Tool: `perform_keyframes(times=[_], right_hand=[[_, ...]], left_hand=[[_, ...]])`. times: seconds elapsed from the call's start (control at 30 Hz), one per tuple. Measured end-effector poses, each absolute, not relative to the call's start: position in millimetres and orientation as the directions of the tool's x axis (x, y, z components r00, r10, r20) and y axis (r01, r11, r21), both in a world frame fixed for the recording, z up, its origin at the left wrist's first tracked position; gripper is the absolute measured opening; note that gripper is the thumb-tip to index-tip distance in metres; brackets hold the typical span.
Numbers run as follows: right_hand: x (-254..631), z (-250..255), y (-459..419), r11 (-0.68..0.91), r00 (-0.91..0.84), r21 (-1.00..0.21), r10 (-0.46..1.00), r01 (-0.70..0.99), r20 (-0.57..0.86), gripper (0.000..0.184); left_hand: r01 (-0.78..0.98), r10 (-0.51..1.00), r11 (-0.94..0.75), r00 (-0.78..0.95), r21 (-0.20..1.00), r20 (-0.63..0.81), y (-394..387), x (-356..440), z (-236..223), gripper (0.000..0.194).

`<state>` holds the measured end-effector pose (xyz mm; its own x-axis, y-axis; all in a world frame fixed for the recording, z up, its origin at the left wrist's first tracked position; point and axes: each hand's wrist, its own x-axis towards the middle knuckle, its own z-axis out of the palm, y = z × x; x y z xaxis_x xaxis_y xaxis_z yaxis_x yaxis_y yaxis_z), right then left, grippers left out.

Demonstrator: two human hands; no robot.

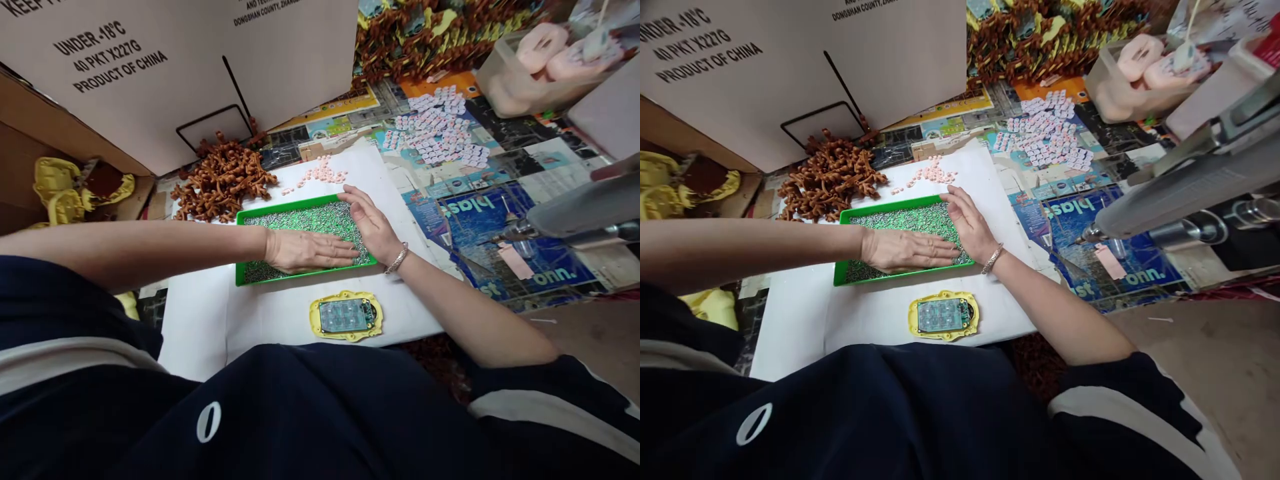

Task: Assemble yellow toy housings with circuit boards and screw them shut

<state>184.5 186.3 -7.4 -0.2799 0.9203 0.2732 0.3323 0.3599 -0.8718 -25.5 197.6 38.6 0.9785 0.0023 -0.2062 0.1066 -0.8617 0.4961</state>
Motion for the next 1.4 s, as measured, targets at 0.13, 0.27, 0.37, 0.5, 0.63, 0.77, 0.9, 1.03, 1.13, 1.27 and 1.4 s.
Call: perform_keyframes(times=[0.13,0.27,0.37,0.5,0.63,0.77,0.9,1.03,1.13,1.27,1.4], right_hand=[[184.8,-6.8,185.8,0.351,-0.273,-0.872,0.925,0.340,0.265,0.063],[185.6,-5.3,184.6,0.345,-0.294,-0.871,0.923,0.350,0.247,0.062],[186.4,-4.3,183.7,0.337,-0.287,-0.871,0.927,0.358,0.241,0.063],[187.5,-4.2,183.1,0.346,-0.287,-0.867,0.924,0.358,0.251,0.064],[187.7,-5.9,183.8,0.367,-0.291,-0.860,0.917,0.354,0.272,0.064],[185.3,-7.2,184.6,0.362,-0.283,-0.865,0.920,0.347,0.271,0.062],[183.2,-7.1,184.9,0.366,-0.310,-0.868,0.913,0.337,0.265,0.063],[183.1,-7.1,184.9,0.375,-0.304,-0.870,0.910,0.320,0.281,0.063],[183.9,-7.4,184.5,0.365,-0.305,-0.872,0.914,0.326,0.269,0.062],[184.6,-7.4,183.9,0.365,-0.302,-0.869,0.915,0.335,0.268,0.061],[184.8,-6.1,182.9,0.363,-0.304,-0.866,0.916,0.343,0.263,0.057]], left_hand=[[0.091,-0.104,-0.824,0.946,0.559,-0.307,201.8,-51.7,49.2,0.059],[0.090,-0.031,-0.825,0.979,0.557,-0.204,201.7,-42.0,39.6,0.057],[0.069,0.009,-0.856,0.993,0.512,-0.118,204.0,-19.4,29.4,0.057],[0.186,0.151,-0.902,0.981,0.390,-0.118,207.5,-15.4,20.9,0.063],[0.420,0.414,-0.866,0.907,0.271,-0.084,198.0,-51.8,18.4,0.071],[0.553,0.540,-0.805,0.833,0.214,-0.120,182.0,-78.1,17.6,0.076],[0.560,0.559,-0.795,0.825,0.233,-0.077,180.9,-51.9,11.6,0.081],[0.470,0.477,-0.836,0.878,0.282,-0.048,188.2,-12.8,10.4,0.077],[0.318,0.295,-0.878,0.948,0.358,-0.118,189.0,-15.7,22.3,0.068],[0.145,0.023,-0.855,0.970,0.499,-0.242,185.9,-57.6,45.6,0.058],[0.139,0.012,-0.816,0.975,0.561,-0.223,185.5,-88.3,53.6,0.055]])
